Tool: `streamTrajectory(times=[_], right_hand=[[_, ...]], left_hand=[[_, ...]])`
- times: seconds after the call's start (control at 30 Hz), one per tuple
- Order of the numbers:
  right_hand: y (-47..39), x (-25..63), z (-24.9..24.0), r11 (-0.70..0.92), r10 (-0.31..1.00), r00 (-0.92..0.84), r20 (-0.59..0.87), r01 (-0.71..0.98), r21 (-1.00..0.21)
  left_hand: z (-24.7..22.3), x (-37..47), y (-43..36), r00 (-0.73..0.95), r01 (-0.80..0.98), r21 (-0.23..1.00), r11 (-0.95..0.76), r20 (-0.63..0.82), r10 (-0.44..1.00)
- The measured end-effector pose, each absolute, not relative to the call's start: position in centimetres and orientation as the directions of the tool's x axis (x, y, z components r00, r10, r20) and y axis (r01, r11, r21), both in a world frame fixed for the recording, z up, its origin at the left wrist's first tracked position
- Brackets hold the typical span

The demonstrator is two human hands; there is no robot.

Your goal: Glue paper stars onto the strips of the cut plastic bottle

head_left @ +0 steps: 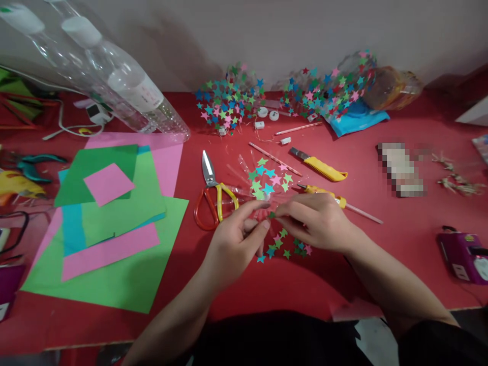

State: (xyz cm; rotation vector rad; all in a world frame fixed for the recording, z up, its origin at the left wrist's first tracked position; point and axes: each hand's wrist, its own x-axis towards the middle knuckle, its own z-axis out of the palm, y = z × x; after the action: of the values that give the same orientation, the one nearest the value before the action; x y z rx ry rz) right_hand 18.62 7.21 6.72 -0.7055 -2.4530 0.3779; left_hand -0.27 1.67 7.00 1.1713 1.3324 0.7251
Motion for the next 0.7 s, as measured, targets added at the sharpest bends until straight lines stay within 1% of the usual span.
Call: streamTrajectory(times=[0.1, 0.23, 0.47, 0.7], right_hand=[[7.29, 18.51, 6.44, 0.832, 0.542, -0.717, 0.438, 0.384, -0.400], [7.40, 18.38, 6.11, 0.831, 0.543, -0.715, 0.441, 0.384, -0.402], [7.39, 18.01, 6.04, 0.806, 0.572, -0.698, 0.430, 0.382, -0.452], [7.18, 17.97, 5.88, 0.781, 0.601, -0.692, 0.399, 0.404, -0.476]], left_hand=[[6.75, -0.24, 1.59, 0.149, 0.225, 0.932, 0.284, -0.321, 0.935], [6.67, -0.25, 1.53, 0.135, 0.285, 0.930, 0.234, -0.280, 0.950], [6.21, -0.15, 1.28, 0.116, 0.371, 0.910, 0.184, -0.242, 0.963], [6.00, -0.33, 1.07, 0.114, 0.416, 0.908, 0.049, -0.105, 0.988]])
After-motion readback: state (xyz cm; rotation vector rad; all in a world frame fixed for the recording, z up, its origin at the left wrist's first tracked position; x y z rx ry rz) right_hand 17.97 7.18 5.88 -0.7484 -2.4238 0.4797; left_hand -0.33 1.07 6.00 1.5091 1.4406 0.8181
